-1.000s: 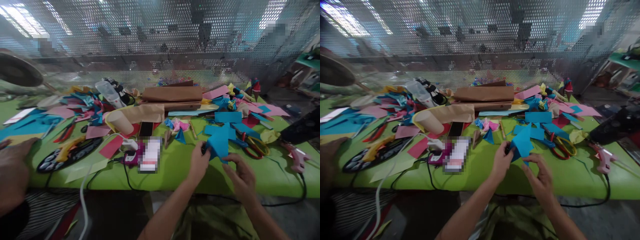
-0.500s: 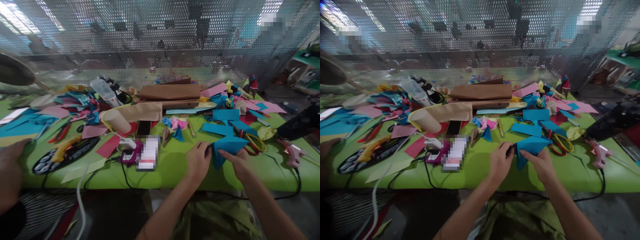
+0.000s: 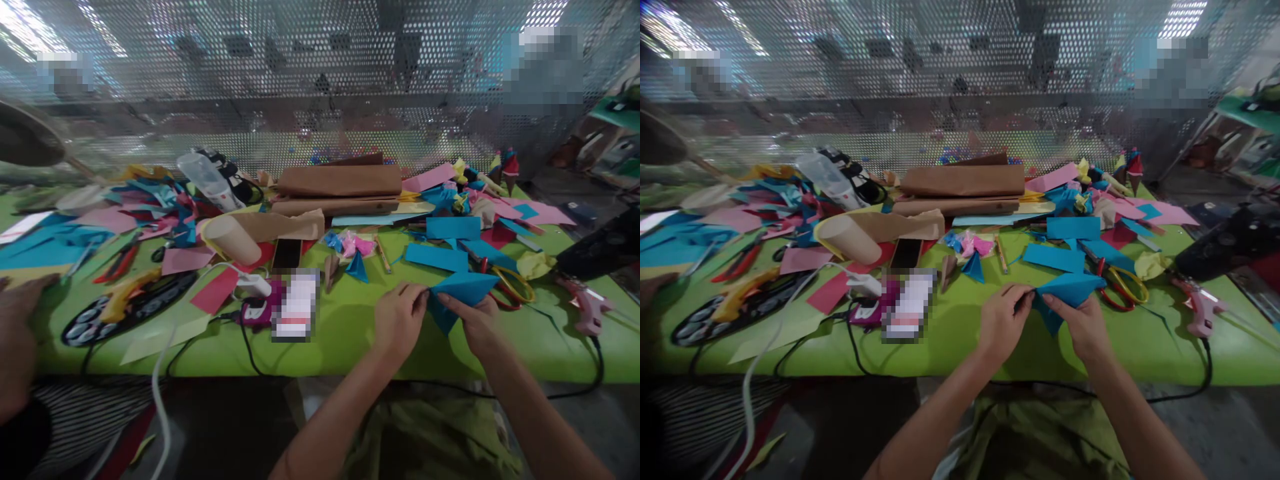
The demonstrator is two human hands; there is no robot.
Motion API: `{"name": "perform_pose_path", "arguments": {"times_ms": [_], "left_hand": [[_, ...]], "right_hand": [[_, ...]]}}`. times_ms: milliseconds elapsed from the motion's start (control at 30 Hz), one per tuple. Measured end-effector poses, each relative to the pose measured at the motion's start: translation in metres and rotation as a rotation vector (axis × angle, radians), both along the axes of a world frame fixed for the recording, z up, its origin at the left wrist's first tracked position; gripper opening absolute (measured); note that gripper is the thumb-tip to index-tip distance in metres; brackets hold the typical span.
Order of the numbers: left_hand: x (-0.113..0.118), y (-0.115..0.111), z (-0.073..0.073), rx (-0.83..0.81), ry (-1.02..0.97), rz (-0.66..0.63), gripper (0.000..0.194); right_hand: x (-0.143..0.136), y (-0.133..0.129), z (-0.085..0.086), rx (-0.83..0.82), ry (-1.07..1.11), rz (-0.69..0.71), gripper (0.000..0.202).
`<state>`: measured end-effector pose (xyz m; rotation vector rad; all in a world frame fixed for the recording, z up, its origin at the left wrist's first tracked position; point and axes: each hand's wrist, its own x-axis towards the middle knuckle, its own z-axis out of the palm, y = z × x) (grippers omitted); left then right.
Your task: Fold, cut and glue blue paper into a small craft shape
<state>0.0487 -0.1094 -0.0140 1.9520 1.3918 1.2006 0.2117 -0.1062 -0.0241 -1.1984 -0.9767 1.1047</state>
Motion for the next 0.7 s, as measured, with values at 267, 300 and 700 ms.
{"name": "perform_pose_path", "arguments": {"times_ms": [267,300,700], "left_hand": [[0.005,0.003,0.007,0.045,0.14,0.038,0.022],[0.005,0.004,0.008,0.042,0.123,0.026,0.022],[0.003,0.034,0.022,0.028,0.031,0.004,0.019]], "right_hand": [[0.002,0.004,-0.001,0.04,-0.025,0.037,0.022],[0.002,0.005,-0.001,0.045,-0.018,0.042,0.023],[0.001,0.039,0.028,0.099,-0.019,0.189,0.03]]}}
